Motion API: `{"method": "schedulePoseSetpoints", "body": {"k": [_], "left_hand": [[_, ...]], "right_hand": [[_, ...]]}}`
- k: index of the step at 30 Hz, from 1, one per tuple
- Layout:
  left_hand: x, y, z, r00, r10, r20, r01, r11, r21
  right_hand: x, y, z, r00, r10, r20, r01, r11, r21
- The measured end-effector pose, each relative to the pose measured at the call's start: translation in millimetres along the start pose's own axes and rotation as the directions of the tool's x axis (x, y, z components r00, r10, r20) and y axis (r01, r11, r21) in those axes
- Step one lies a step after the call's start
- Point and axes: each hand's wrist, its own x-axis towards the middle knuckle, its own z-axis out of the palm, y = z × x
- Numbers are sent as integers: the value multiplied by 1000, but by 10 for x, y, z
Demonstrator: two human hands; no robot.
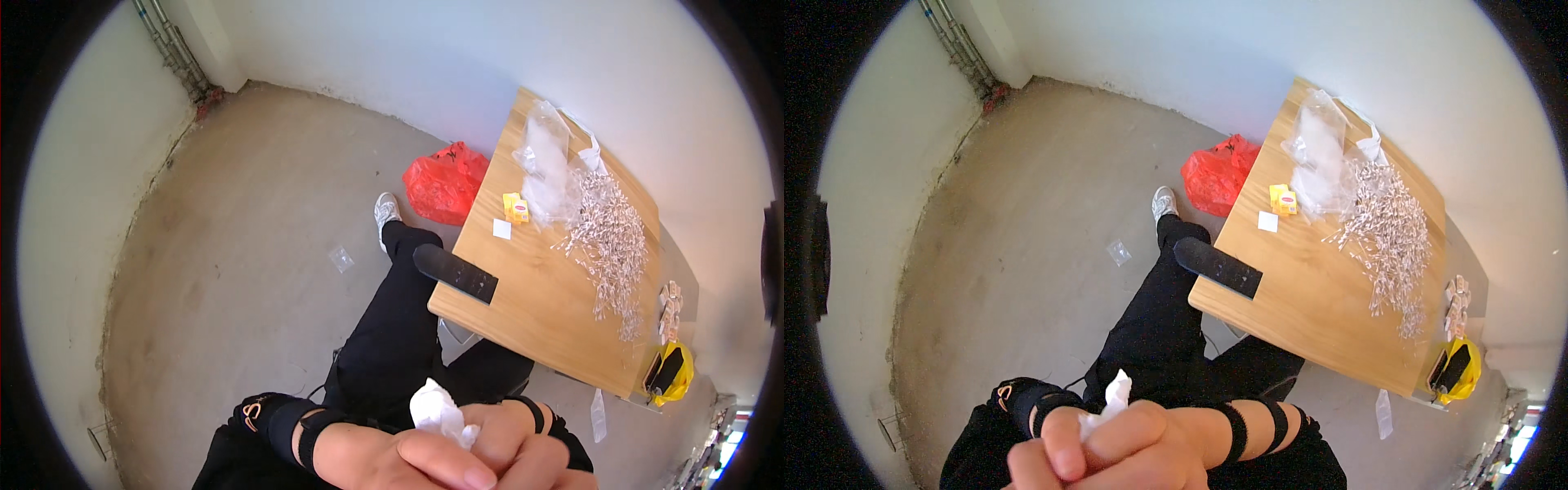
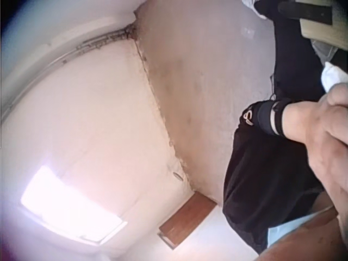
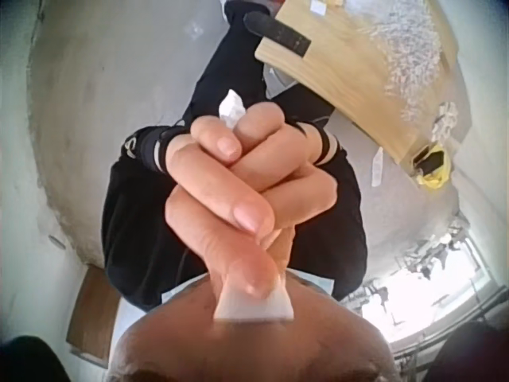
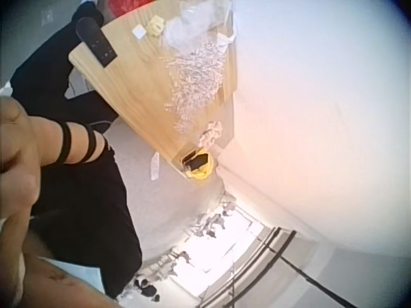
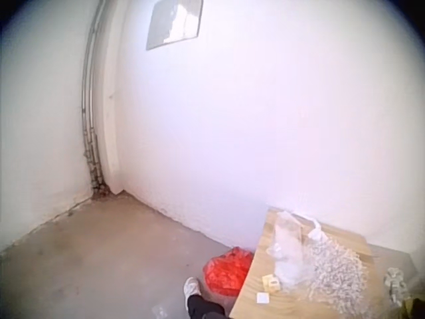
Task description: The person organizes cotton swabs on a table, places them into small plastic bags, and then wipes the camera lens with a cloth.
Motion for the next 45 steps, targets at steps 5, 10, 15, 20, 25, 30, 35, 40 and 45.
{"method": "schedulePoseSetpoints", "body": {"k": [5,10,15,20,25,30,35,40,45], "left_hand": [[40,-73,1,999,10,44,-10,1000,-8],[48,-8,-28,997,30,67,-33,998,52],[-59,-46,-55,997,46,63,-48,998,31],[-99,-41,-152,995,19,93,-31,992,123],[192,-212,-277,965,-193,177,58,816,575],[225,-487,-615,789,-607,96,505,728,464],[105,-478,-810,785,-595,-173,618,770,158],[-172,-546,-928,493,-769,-407,843,538,4],[-317,-501,-1021,212,-977,32,654,118,-748]], "right_hand": [[-44,62,161,968,-64,-241,93,989,111],[16,28,86,997,-27,-75,35,993,110],[115,-46,-176,994,7,109,-6,1000,-15],[228,-132,-403,957,121,264,-85,986,-145],[622,-212,-790,846,334,415,-96,862,-497],[847,174,-1302,812,482,329,-166,732,-661],[887,298,-1433,907,407,108,-312,823,-475],[894,388,-1569,929,368,41,-342,895,-288],[819,486,-1717,809,194,554,422,464,-779]]}}
